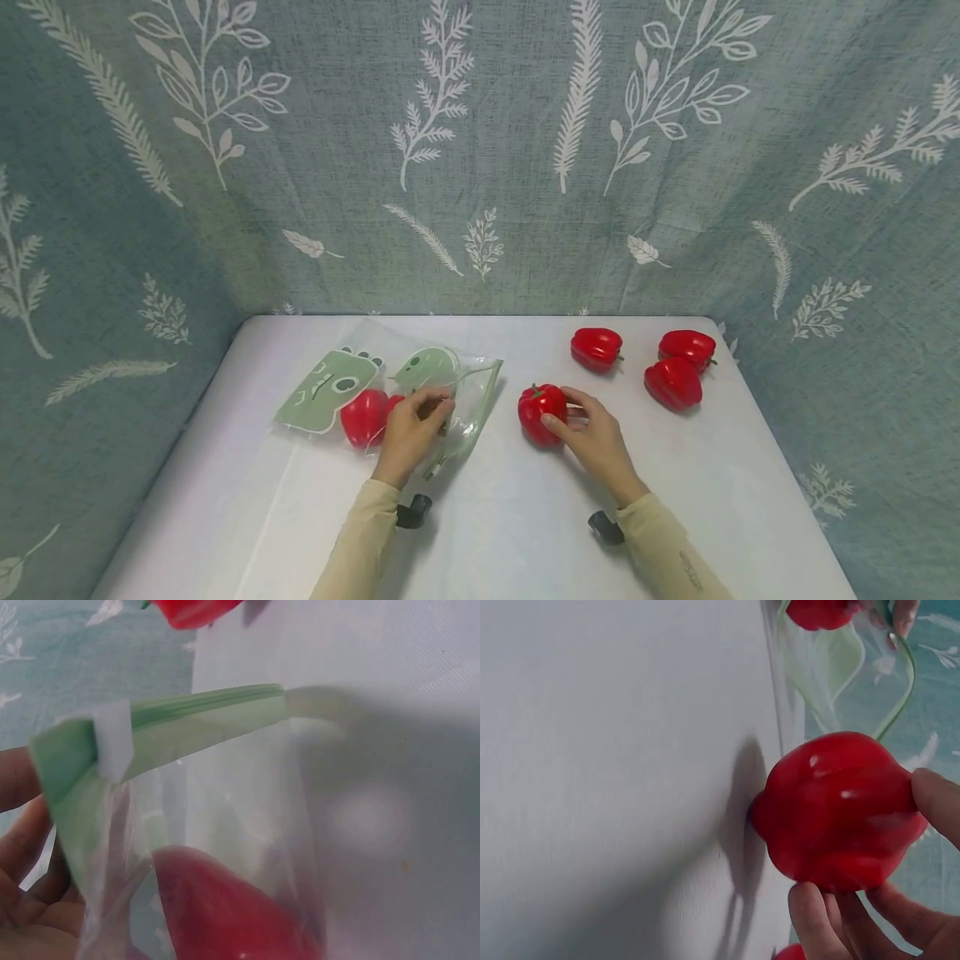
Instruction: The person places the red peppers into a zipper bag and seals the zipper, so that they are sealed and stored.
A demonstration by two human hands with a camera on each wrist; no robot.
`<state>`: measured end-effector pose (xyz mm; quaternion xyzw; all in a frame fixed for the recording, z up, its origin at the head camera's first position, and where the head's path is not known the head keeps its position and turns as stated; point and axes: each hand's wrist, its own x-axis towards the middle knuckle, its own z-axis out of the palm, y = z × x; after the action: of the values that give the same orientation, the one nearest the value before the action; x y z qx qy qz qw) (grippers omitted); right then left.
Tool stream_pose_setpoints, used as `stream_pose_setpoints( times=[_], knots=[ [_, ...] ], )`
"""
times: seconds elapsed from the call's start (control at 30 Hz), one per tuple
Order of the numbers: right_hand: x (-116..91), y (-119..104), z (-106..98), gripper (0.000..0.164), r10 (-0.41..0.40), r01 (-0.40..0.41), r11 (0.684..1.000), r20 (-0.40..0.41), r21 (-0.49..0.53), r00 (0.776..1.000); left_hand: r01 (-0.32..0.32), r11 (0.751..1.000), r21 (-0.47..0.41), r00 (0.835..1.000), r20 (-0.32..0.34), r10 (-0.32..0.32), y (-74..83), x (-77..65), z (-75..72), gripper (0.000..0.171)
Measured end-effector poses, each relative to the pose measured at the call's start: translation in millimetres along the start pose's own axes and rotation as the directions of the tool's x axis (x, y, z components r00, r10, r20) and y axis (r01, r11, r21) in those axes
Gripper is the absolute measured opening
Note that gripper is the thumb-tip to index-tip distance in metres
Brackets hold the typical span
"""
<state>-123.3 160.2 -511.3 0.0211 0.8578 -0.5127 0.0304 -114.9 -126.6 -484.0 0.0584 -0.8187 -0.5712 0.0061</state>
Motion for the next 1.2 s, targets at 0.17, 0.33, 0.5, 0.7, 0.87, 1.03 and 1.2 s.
stream_pose_setpoints(
  times=[0.17, 0.33, 0.5, 0.7, 0.87, 1.03, 1.2],
  knots=[
    [0, -2, 9, 0.072, 0.062, -0.064, 0.997, 0.035, 0.051, 0.997, 0.004, 1.000, 0.004, 1.000, -0.003, -0.004, 0.5, -0.7, -0.2, 0.023],
    [0, -3, 22, 0.070, 0.086, -0.092, 0.993, 0.083, 0.071, 0.993, 0.010, 1.000, 0.012, 1.000, -0.007, -0.009, 0.7, 0.2, -0.4, 0.023],
    [-4, -2, 33, 0.071, 0.100, -0.115, 0.985, 0.117, 0.128, 0.988, -0.001, 1.000, 0.021, 1.000, -0.007, 0.001, -0.6, 1.0, 0.1, 0.024],
    [-6, -7, 41, 0.069, 0.074, -0.104, 0.975, 0.155, 0.198, 0.985, -0.008, 1.000, 0.022, 1.000, -0.006, 0.008, -1.8, 1.1, 0.1, 0.024],
    [-8, -13, 50, 0.065, 0.047, -0.092, 0.966, 0.185, 0.242, 0.982, -0.003, 1.000, 0.030, 1.000, 0.000, 0.003, -1.8, 1.2, 0.2, 0.023],
    [-10, -18, 58, 0.067, 0.053, -0.094, 0.973, 0.194, 0.210, 0.980, -0.008, 1.000, 0.027, 1.000, 0.003, 0.008, -1.4, 0.7, 0.5, 0.021],
    [-8, -23, 66, 0.067, 0.064, -0.113, 0.963, 0.198, 0.244, 0.978, -0.009, 1.000, 0.015, 1.000, 0.003, 0.009, -1.5, 0.9, 0.7, 0.021]
  ],
)
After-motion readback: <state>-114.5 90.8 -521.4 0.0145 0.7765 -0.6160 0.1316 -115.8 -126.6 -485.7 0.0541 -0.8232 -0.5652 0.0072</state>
